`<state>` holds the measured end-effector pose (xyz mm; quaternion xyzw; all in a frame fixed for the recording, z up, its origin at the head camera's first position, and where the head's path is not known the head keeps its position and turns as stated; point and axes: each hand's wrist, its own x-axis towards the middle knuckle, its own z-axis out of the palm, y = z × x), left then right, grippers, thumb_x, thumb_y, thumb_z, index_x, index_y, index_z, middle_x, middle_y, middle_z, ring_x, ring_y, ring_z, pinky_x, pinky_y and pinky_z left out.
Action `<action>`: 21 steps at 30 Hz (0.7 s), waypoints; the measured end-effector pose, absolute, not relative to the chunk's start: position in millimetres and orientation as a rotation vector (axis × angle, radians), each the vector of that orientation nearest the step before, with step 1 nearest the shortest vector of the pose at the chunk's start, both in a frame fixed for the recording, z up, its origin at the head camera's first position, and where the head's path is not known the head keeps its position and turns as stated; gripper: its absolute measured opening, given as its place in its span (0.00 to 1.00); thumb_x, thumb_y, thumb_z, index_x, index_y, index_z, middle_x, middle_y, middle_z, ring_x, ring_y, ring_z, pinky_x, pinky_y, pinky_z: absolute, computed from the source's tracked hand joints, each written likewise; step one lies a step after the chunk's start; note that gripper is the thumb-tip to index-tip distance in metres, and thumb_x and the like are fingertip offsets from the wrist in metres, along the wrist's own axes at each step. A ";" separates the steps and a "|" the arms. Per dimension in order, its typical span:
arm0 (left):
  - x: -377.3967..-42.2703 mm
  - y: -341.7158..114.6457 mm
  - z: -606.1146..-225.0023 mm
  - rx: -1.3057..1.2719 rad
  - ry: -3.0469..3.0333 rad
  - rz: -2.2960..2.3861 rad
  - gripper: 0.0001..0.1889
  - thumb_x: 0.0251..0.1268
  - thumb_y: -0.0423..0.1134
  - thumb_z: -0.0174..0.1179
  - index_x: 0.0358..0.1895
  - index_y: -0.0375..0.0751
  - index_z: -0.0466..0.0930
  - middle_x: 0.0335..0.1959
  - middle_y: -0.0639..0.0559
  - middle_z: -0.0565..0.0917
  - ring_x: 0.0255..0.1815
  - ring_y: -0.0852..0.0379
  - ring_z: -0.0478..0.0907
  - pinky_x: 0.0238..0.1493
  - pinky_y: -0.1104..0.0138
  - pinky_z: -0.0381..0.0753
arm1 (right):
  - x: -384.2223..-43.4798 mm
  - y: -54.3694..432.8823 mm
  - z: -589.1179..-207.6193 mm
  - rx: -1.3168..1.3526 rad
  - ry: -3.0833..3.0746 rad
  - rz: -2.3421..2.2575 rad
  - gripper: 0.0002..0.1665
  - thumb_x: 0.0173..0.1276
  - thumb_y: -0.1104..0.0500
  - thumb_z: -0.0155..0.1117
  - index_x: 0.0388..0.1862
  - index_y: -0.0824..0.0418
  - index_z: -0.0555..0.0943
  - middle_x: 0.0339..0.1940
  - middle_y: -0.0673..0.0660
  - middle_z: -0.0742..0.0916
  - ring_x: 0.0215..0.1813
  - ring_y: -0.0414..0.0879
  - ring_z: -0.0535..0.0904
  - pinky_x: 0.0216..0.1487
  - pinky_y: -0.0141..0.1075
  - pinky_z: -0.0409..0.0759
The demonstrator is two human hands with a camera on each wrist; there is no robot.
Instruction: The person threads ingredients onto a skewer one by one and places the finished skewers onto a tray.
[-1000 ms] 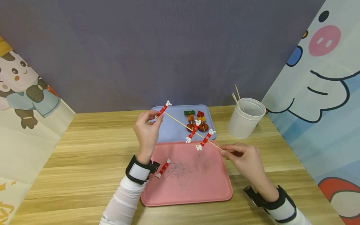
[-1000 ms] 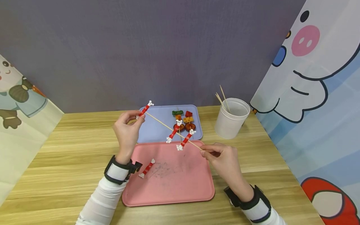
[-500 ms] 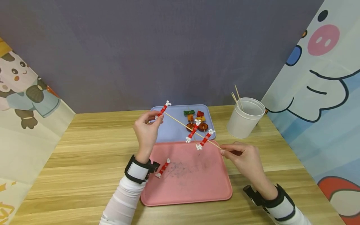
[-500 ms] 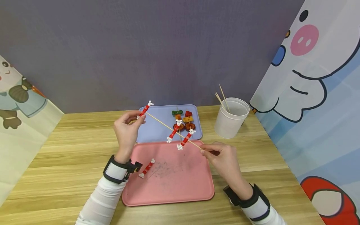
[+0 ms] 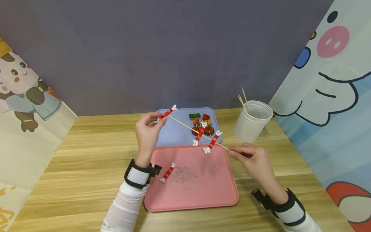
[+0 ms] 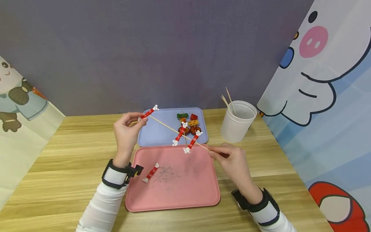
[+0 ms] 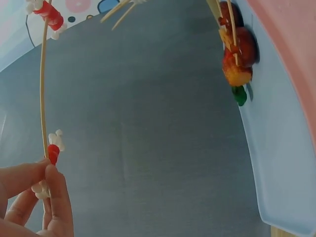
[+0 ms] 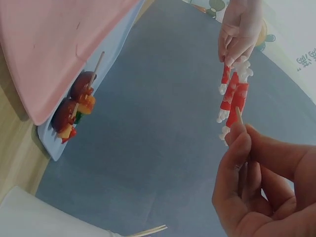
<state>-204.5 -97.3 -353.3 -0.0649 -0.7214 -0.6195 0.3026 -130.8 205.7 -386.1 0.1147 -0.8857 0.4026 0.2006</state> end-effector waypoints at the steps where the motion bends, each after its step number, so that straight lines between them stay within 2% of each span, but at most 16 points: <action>1: -204.4 -96.6 -353.2 -0.163 -1.919 -1.626 0.08 0.51 0.26 0.68 0.36 0.26 0.83 0.34 0.36 0.80 0.33 0.56 0.80 0.33 0.76 0.81 | -130.6 205.8 -385.9 0.318 -2.474 1.121 0.10 0.50 0.66 0.75 0.32 0.57 0.89 0.22 0.46 0.85 0.21 0.34 0.72 0.19 0.26 0.69; 9: -201.7 -93.0 -351.1 -0.178 -1.890 -1.602 0.07 0.51 0.24 0.67 0.35 0.25 0.83 0.33 0.34 0.80 0.34 0.48 0.80 0.35 0.78 0.80 | -130.9 205.2 -385.9 0.328 -2.460 1.102 0.10 0.49 0.67 0.75 0.32 0.57 0.89 0.21 0.46 0.84 0.21 0.34 0.71 0.19 0.25 0.68; 12: -202.7 -92.3 -352.5 -0.193 -1.884 -1.610 0.07 0.51 0.25 0.68 0.35 0.25 0.84 0.33 0.34 0.82 0.32 0.49 0.81 0.36 0.76 0.81 | -131.7 204.8 -386.9 0.333 -2.453 1.081 0.10 0.49 0.68 0.75 0.32 0.57 0.89 0.21 0.46 0.84 0.21 0.33 0.71 0.19 0.25 0.67; 18: -204.9 -91.6 -355.3 -0.164 -1.848 -1.712 0.08 0.50 0.26 0.68 0.35 0.25 0.84 0.33 0.33 0.84 0.29 0.58 0.81 0.34 0.75 0.81 | -133.4 201.7 -391.1 0.352 -2.444 1.068 0.10 0.48 0.67 0.76 0.31 0.57 0.89 0.22 0.47 0.85 0.22 0.32 0.73 0.21 0.23 0.69; 21: -203.7 -87.2 -355.8 -0.173 -1.856 -1.762 0.09 0.50 0.26 0.68 0.36 0.25 0.84 0.33 0.32 0.84 0.27 0.58 0.81 0.33 0.74 0.80 | -134.6 197.7 -393.9 0.373 -2.456 1.102 0.10 0.48 0.68 0.76 0.31 0.57 0.89 0.21 0.48 0.85 0.22 0.33 0.73 0.21 0.23 0.70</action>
